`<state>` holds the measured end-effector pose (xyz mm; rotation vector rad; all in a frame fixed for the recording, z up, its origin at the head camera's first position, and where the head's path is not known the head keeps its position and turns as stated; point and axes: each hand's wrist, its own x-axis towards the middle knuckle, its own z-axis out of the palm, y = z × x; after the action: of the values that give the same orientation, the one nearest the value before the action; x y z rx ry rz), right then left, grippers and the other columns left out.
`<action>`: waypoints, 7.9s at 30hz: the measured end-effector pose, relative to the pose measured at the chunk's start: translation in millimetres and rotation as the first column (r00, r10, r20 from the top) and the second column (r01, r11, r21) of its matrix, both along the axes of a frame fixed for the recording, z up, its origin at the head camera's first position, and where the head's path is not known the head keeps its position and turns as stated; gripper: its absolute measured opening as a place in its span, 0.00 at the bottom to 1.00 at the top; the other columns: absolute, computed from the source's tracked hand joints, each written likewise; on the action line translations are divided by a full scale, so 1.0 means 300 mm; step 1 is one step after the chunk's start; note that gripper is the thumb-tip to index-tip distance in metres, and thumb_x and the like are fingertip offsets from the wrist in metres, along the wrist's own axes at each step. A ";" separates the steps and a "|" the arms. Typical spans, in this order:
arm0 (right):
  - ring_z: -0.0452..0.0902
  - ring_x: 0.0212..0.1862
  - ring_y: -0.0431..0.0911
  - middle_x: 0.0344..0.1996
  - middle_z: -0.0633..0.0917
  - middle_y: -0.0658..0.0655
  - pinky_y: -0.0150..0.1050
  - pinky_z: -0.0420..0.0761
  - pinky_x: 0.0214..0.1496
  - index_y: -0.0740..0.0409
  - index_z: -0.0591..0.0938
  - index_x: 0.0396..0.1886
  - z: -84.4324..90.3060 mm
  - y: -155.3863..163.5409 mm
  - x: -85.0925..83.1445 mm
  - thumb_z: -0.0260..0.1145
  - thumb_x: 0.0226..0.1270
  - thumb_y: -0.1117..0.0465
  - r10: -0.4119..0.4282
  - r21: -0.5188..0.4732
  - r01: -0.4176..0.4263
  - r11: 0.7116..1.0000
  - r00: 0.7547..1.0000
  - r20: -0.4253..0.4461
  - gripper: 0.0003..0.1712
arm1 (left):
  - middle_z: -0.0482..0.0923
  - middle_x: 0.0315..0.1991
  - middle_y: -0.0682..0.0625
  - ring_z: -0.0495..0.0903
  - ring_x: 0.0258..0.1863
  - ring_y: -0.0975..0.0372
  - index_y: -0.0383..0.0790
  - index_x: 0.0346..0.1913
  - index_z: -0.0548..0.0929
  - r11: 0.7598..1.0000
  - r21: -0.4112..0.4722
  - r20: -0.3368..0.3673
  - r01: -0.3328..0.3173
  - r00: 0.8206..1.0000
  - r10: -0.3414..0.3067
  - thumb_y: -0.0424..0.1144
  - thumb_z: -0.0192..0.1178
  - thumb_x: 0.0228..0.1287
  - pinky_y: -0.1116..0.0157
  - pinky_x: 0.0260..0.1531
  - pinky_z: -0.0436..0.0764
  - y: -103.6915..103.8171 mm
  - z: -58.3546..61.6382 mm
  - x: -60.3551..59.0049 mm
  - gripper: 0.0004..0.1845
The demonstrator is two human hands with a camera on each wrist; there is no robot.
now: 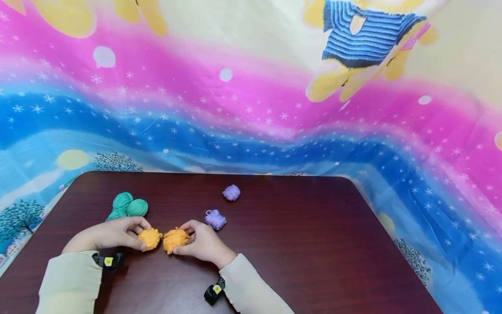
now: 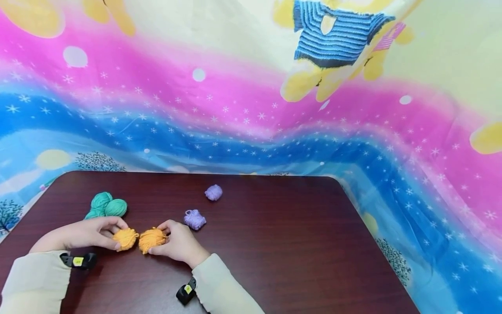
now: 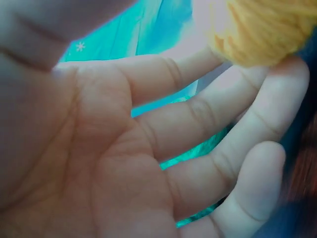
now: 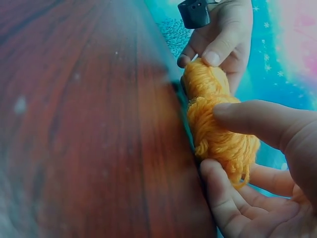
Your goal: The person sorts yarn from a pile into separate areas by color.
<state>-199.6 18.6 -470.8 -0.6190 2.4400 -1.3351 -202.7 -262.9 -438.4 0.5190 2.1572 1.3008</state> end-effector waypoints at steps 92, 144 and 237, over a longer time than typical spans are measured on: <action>0.84 0.47 0.56 0.47 0.86 0.65 0.48 0.83 0.50 0.67 0.81 0.53 -0.005 0.365 -0.250 0.71 0.64 0.67 -0.555 -0.306 0.519 0.798 0.831 -0.034 0.18 | 0.77 0.53 0.41 0.80 0.51 0.51 0.35 0.59 0.78 0.888 -0.037 -0.491 -0.459 0.782 0.384 0.34 0.65 0.67 0.50 0.53 0.80 0.594 0.071 0.064 0.20; 0.77 0.44 0.52 0.41 0.81 0.60 0.48 0.77 0.48 0.63 0.80 0.58 -0.057 0.298 -0.330 0.78 0.59 0.51 -0.531 -0.026 0.539 0.842 0.817 -0.227 0.32 | 0.78 0.51 0.34 0.78 0.50 0.42 0.28 0.59 0.78 0.810 -0.261 -0.467 -0.526 0.803 0.371 0.38 0.75 0.58 0.47 0.53 0.79 0.701 -0.023 -0.028 0.29; 0.80 0.43 0.52 0.44 0.85 0.62 0.49 0.81 0.49 0.54 0.75 0.59 -0.005 0.521 -0.341 0.75 0.64 0.59 -0.450 0.063 0.473 0.879 0.865 -0.224 0.27 | 0.71 0.62 0.33 0.80 0.53 0.45 0.33 0.69 0.72 0.827 -0.130 -0.474 -0.548 0.766 0.433 0.34 0.70 0.63 0.51 0.56 0.80 0.861 -0.031 -0.251 0.32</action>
<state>-301.9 174.9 -472.3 -0.1395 2.9410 -1.3288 -278.0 -4.6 -447.7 0.1169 2.9363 1.1988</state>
